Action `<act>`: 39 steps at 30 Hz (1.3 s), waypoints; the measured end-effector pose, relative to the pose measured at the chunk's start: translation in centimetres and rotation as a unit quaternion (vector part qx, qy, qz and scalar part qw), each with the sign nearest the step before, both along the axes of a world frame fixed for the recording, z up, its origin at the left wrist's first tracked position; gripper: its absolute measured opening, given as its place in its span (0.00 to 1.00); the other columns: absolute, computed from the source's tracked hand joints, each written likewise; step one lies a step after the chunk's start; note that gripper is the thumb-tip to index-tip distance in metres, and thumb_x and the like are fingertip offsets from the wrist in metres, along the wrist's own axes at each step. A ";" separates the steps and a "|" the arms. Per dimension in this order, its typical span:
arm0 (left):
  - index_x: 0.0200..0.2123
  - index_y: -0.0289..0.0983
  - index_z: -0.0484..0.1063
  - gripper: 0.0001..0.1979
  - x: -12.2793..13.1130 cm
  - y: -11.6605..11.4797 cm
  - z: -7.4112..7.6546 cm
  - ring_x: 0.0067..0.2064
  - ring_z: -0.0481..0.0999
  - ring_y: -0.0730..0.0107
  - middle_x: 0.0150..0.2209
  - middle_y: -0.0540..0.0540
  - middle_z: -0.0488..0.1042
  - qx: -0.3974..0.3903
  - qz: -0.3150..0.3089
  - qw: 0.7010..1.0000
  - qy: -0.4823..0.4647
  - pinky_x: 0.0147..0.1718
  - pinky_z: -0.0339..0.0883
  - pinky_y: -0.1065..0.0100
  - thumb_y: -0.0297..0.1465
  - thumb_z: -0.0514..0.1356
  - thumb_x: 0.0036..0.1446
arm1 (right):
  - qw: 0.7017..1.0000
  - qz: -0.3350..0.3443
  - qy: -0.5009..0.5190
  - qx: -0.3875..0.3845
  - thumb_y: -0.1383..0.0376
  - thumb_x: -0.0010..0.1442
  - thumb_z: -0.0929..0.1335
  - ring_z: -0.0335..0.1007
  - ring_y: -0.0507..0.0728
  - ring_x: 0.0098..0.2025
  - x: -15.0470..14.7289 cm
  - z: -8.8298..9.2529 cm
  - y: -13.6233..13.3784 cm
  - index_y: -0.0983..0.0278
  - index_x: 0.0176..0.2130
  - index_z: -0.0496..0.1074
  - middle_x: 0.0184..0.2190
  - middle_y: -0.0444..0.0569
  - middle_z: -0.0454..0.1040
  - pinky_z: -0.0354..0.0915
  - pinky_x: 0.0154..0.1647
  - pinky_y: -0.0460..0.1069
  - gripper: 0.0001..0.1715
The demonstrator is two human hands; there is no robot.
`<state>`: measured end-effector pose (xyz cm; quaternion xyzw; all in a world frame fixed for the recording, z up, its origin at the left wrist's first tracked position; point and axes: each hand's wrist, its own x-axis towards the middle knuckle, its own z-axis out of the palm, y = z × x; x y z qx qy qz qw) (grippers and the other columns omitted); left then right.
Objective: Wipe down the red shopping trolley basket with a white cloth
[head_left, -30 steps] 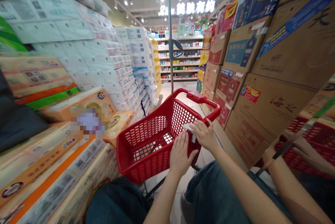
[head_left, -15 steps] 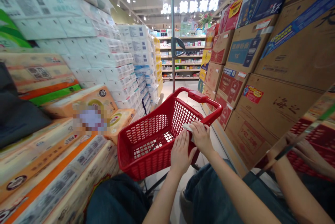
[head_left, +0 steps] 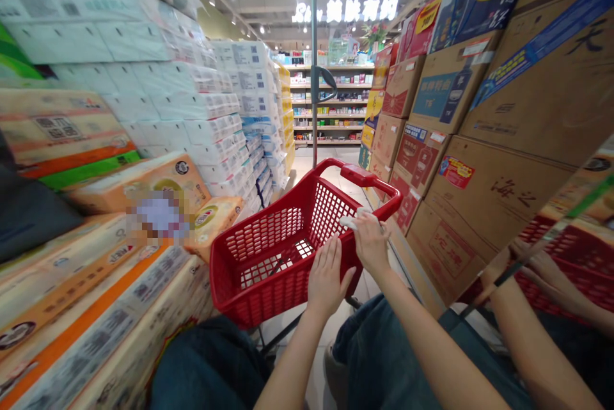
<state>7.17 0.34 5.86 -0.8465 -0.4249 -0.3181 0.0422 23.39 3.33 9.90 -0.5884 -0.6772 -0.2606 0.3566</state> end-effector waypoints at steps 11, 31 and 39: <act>0.69 0.34 0.41 0.34 0.1 -0.3 0.3 0.70 0.49 0.57 0.69 0.40 0.51 -0.008 0.002 1.000 -0.009 0.65 0.52 0.52 0.43 0.47 0.67 | 0.994 -0.069 0.077 0.045 0.65 0.67 0.55 0.63 0.61 0.59 8.2 3.2 3.5 0.59 0.47 0.68 0.50 0.51 0.75 0.38 0.62 0.64 0.17; 0.68 0.33 0.46 0.34 0.2 -0.4 0.5 0.69 0.51 0.56 0.68 0.39 0.52 -0.040 -0.004 0.999 -0.034 0.65 0.49 0.51 0.46 0.47 0.67 | 0.903 0.042 0.407 0.135 0.58 0.70 0.52 0.39 0.58 0.71 -0.6 -2.7 2.5 0.61 0.67 0.49 0.70 0.55 0.46 0.46 0.69 0.61 0.30; 0.66 0.37 0.53 0.31 1.0 -0.1 2.9 0.58 0.64 0.54 0.56 0.37 0.66 -0.055 0.023 0.996 -0.070 0.59 0.56 0.47 0.47 0.48 0.66 | 0.858 0.001 0.477 0.188 0.56 0.69 0.53 0.45 0.59 0.70 2.4 -0.1 4.9 0.63 0.67 0.51 0.68 0.56 0.52 0.46 0.69 0.61 0.32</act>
